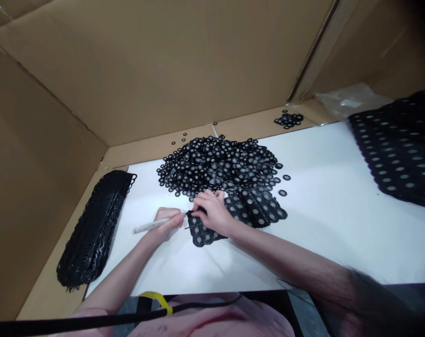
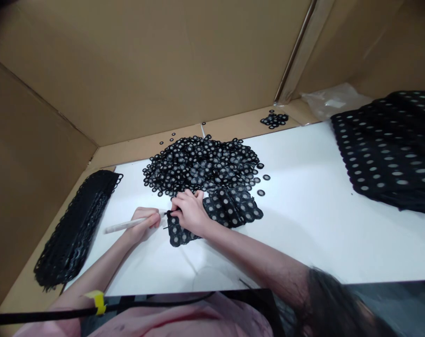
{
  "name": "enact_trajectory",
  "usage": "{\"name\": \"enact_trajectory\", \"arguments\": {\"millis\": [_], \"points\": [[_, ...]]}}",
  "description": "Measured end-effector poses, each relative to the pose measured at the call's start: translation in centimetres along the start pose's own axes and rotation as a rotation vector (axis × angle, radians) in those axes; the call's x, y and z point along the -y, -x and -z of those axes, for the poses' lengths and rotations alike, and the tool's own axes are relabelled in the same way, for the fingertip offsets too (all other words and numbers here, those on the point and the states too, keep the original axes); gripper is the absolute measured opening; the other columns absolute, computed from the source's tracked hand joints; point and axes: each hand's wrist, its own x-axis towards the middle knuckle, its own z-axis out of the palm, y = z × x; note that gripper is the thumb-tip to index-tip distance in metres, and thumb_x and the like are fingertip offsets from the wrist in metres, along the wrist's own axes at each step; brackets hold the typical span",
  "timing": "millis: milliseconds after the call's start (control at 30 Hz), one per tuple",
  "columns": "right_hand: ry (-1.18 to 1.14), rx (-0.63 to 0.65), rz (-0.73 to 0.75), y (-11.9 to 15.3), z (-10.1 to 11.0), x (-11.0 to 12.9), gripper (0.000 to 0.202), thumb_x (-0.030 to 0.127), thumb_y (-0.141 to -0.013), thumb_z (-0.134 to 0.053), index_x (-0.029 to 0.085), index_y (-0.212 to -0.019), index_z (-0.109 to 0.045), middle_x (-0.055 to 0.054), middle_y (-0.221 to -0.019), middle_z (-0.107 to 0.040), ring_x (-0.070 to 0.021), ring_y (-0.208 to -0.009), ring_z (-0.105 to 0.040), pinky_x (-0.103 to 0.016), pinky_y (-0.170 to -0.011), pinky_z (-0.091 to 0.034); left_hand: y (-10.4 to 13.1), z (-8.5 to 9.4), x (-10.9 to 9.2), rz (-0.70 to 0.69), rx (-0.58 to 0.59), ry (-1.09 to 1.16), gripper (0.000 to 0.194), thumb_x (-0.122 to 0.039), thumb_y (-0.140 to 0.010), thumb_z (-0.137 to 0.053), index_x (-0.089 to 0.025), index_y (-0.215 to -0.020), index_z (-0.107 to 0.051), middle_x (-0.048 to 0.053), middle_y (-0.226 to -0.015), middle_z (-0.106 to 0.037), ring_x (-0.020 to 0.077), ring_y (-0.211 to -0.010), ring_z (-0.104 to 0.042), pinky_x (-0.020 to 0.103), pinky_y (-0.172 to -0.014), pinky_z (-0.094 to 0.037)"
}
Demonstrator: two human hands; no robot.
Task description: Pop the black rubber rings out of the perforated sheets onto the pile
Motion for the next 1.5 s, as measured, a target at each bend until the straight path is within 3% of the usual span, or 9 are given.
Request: {"name": "enact_trajectory", "arguments": {"millis": [333,700,833,1033,1200,1500], "points": [[-0.011,-0.012,0.024,-0.1,-0.6,0.4,0.013,0.006,-0.073,-0.053,0.016,-0.066,-0.05,0.001,-0.078,-0.056,-0.015,-0.085,-0.042,-0.033,-0.074,-0.017,-0.1,-0.2,-0.2,-0.009,0.044,-0.021,0.047,-0.037,-0.087,-0.04,-0.014,-0.047,-0.043,-0.002,-0.046,-0.039,0.0082,-0.047,-0.037,0.023,-0.049,-0.027],[0.018,-0.007,0.044,-0.1,-0.6,0.5,0.013,0.004,-0.07,-0.052,0.016,-0.065,-0.048,0.001,-0.076,-0.055,-0.0149,-0.084,-0.042,-0.034,-0.077,-0.017,-0.4,-0.4,-1.0,-0.007,0.174,-0.009,0.045,-0.035,-0.088,-0.041,-0.013,-0.049,-0.045,-0.002,-0.049,-0.042,0.0077,-0.049,-0.038,0.022,-0.05,-0.029],[0.023,-0.012,0.021,0.0,-0.5,0.4,0.01,0.009,-0.073,-0.054,0.016,-0.067,-0.049,0.0,-0.077,-0.057,-0.0162,-0.086,-0.043,-0.034,-0.076,-0.018,-0.4,-0.3,-0.6,0.033,0.131,0.013,0.044,-0.035,-0.087,-0.042,-0.013,-0.05,-0.047,-0.002,-0.049,-0.043,0.0078,-0.049,-0.038,0.022,-0.05,-0.028],[0.003,0.019,0.003,0.1,0.0,0.0,0.004,0.021,-0.076,-0.057,0.019,-0.077,-0.053,-0.001,-0.083,-0.061,-0.0184,-0.089,-0.042,-0.035,-0.076,-0.018,0.8,0.1,0.4,0.167,-0.055,0.178,0.045,-0.038,-0.083,-0.046,-0.013,-0.046,-0.047,-0.002,-0.041,-0.036,0.0083,-0.045,-0.033,0.024,-0.046,-0.022],[0.039,0.135,0.026,0.0,0.9,0.0,0.021,0.031,-0.069,-0.067,0.021,-0.084,-0.057,-0.001,-0.086,-0.061,-0.0207,-0.092,-0.041,-0.035,-0.074,-0.018,2.2,-0.7,-0.2,0.157,-0.06,0.16,0.044,-0.039,-0.084,-0.045,-0.013,-0.048,-0.047,-0.002,-0.045,-0.037,0.0088,-0.047,-0.035,0.024,-0.047,-0.023],[0.11,0.187,0.033,0.2,0.6,0.3,0.014,0.025,-0.072,-0.064,0.017,-0.072,-0.052,-0.002,-0.084,-0.055,-0.0195,-0.09,-0.04,-0.033,-0.071,-0.018,2.1,-0.8,-0.6,0.027,0.048,-0.008,0.044,-0.037,-0.088,-0.039,-0.013,-0.053,-0.05,-0.001,-0.05,-0.043,0.0093,-0.05,-0.039,0.023,-0.052,-0.03]]}}
